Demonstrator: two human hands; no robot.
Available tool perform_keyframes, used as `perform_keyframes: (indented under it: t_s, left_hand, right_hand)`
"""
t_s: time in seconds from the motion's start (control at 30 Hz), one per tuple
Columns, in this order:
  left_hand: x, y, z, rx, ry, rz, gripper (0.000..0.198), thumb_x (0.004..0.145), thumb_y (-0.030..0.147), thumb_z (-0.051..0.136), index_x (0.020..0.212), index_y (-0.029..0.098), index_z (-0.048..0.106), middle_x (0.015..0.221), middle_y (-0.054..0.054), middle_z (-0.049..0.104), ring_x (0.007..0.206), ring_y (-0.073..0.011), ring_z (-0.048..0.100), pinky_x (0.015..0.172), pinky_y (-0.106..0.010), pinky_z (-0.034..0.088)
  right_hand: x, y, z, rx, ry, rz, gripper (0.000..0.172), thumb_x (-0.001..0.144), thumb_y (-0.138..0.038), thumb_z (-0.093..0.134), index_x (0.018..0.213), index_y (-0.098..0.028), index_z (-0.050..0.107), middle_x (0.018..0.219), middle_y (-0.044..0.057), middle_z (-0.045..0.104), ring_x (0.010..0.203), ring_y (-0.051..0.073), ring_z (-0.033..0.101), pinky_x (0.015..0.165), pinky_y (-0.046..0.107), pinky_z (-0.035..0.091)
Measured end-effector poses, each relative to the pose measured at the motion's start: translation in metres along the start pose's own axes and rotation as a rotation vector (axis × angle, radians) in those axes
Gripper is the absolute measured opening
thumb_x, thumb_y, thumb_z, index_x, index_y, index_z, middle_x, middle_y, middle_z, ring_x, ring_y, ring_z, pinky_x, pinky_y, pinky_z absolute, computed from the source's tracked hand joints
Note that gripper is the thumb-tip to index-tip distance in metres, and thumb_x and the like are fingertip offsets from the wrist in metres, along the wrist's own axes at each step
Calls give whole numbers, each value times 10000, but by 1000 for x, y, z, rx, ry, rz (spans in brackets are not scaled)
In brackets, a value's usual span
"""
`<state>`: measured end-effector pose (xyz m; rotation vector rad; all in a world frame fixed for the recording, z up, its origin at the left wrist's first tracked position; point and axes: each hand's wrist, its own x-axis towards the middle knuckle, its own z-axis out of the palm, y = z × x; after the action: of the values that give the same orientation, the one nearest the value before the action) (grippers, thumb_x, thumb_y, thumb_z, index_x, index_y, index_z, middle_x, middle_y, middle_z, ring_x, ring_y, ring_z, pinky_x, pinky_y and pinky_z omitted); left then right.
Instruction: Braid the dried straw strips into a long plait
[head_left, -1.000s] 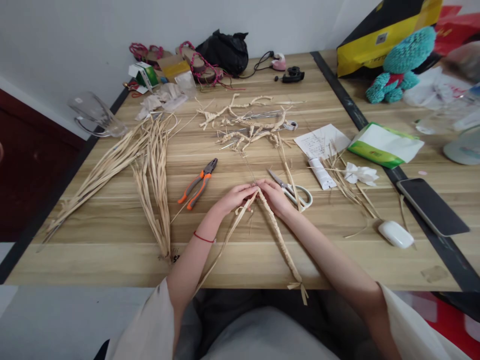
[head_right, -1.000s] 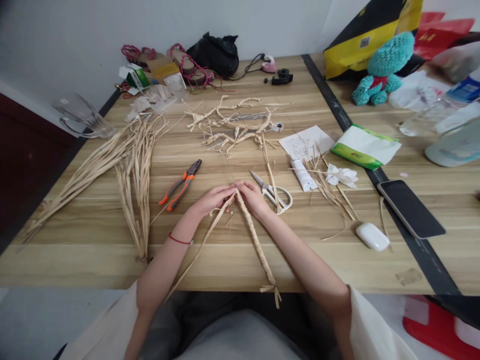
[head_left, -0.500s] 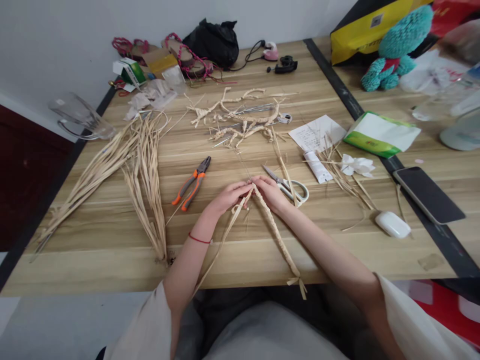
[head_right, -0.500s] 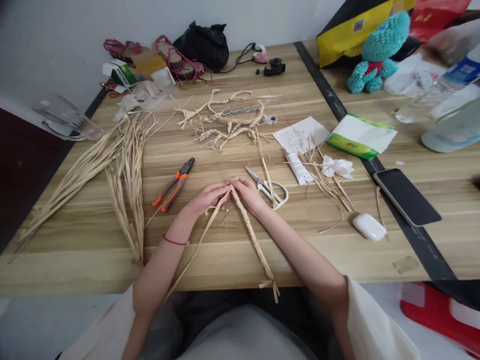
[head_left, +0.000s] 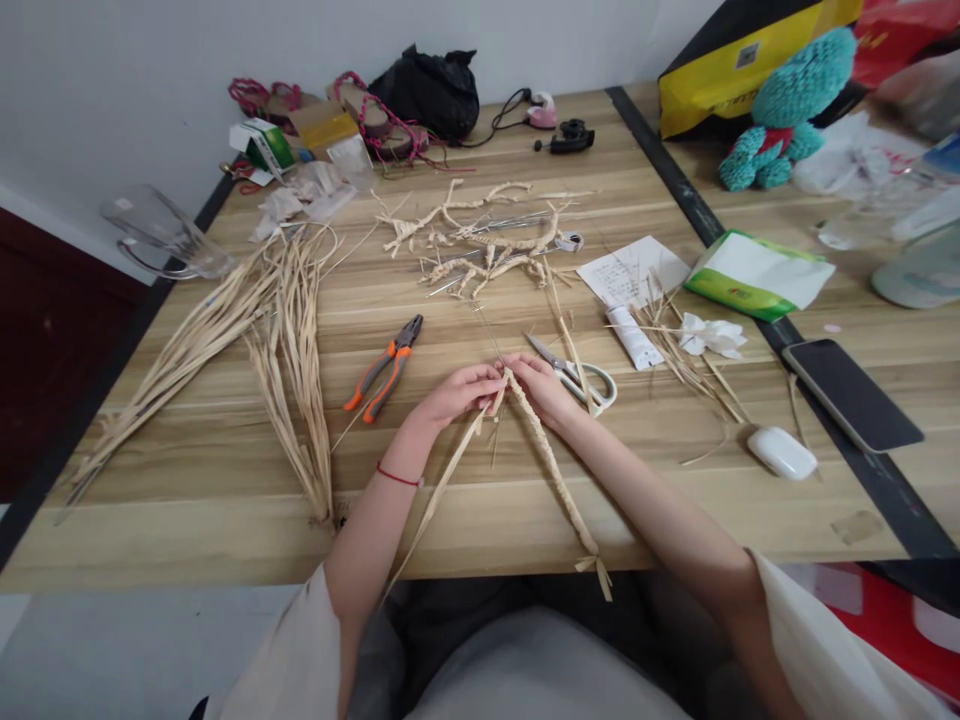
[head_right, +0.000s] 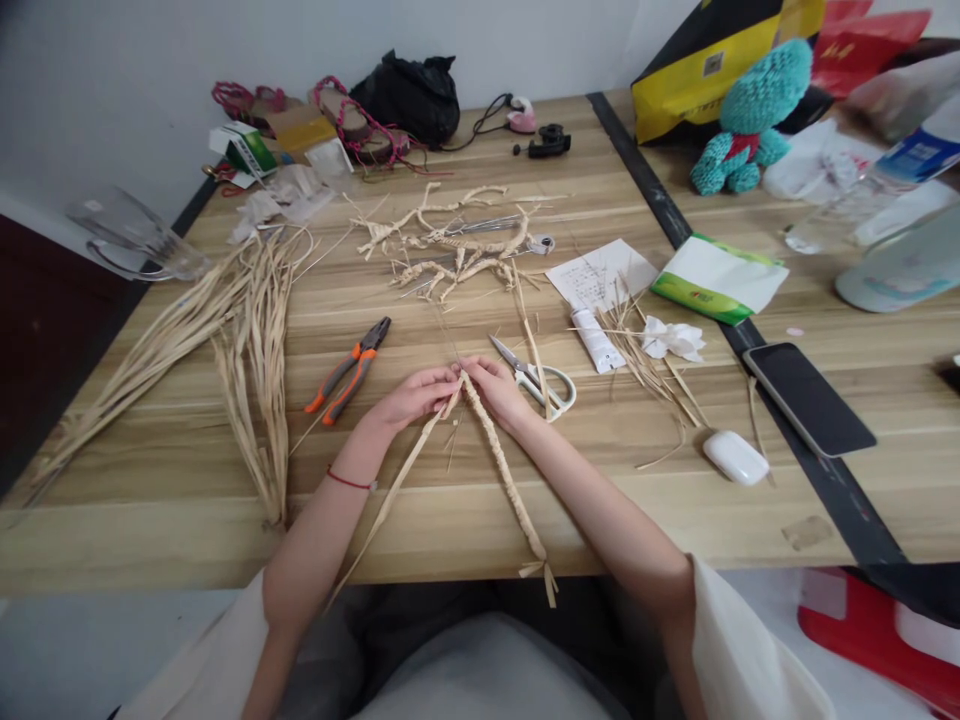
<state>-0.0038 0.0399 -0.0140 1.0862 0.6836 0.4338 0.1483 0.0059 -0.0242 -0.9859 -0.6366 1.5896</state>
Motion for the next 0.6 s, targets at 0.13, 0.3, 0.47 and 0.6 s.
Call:
perform_keyframes:
  t_s: [0.13,0.3,0.47,0.6]
  left_hand:
    - [1,2,3,17,54,8,257,711,349,677,745,128,551,620,28,529,470,-27,400,444,-162,289]
    - [0,3,3,-3,79,-32,241,712,343,661,738,139,537,641,25,547,505,-43,459,504,-174,380]
    - [-1,2,-1,-66,29,-31,233,709,326,666,748,138,534,643,25,542,537,-61,495,539,-192,414]
    - [-1,1,-4,-125,-17,10,222,730,322,653,752,130,543,638,23,519,548,-61,481,538,-188,404]
  right_hand:
    - [2,1,-2,-10,1,-12,241,632,-403,736,711,-201,631,672,-17,636,641,125,565,665,266,449]
    - [2,1,-1,-12,-43,-10,227,659,-411,711,711,-207,625,657,-13,626,609,138,567,630,282,461]
    - [2,-1,-1,24,-90,-7,220,673,-397,696,706,-196,613,665,-13,625,612,141,578,642,291,478]
    - [1,-1,-2,49,-110,5,196,667,-355,702,738,-193,617,684,-18,634,614,141,589,641,295,477]
